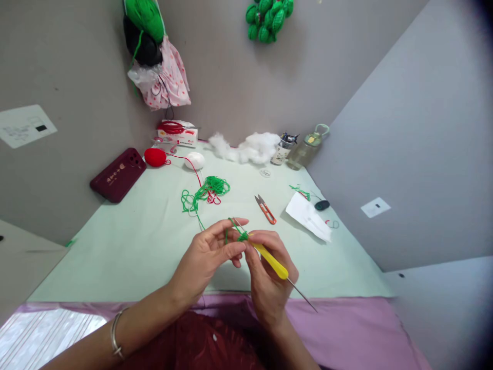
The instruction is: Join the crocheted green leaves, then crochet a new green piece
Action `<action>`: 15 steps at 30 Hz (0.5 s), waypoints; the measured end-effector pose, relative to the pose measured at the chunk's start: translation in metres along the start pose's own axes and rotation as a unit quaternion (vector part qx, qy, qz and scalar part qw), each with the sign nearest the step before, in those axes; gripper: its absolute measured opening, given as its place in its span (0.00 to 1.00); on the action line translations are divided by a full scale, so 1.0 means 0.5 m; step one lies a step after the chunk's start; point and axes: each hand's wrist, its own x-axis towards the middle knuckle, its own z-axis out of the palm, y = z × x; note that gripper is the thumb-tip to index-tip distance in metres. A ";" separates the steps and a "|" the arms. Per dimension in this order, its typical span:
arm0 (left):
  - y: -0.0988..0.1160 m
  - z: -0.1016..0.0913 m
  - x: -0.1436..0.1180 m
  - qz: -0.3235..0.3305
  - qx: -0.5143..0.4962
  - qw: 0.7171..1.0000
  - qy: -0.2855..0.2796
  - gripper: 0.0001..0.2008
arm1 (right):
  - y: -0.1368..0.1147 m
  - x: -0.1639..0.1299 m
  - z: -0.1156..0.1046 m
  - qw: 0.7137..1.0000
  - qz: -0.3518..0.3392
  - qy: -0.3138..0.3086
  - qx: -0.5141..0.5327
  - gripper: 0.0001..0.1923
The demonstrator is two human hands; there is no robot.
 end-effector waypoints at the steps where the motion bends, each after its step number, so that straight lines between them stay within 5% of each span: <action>1: 0.001 0.001 0.001 -0.005 -0.017 1.000 0.007 0.17 | 0.000 0.002 0.000 1.000 0.017 0.000 0.001 0.12; 6: 0.005 -0.002 0.006 -0.028 -0.054 0.998 0.032 0.21 | 0.002 0.014 -0.005 0.995 0.097 0.008 0.028 0.06; 11: 0.010 -0.007 0.007 -0.115 -0.133 0.984 -0.011 0.22 | 0.024 0.016 -0.009 0.964 0.214 0.007 0.159 0.07; 15: 0.007 -0.007 0.009 -0.152 -0.213 0.965 -0.005 0.13 | 0.037 0.018 -0.005 0.966 0.193 -0.013 0.169 0.06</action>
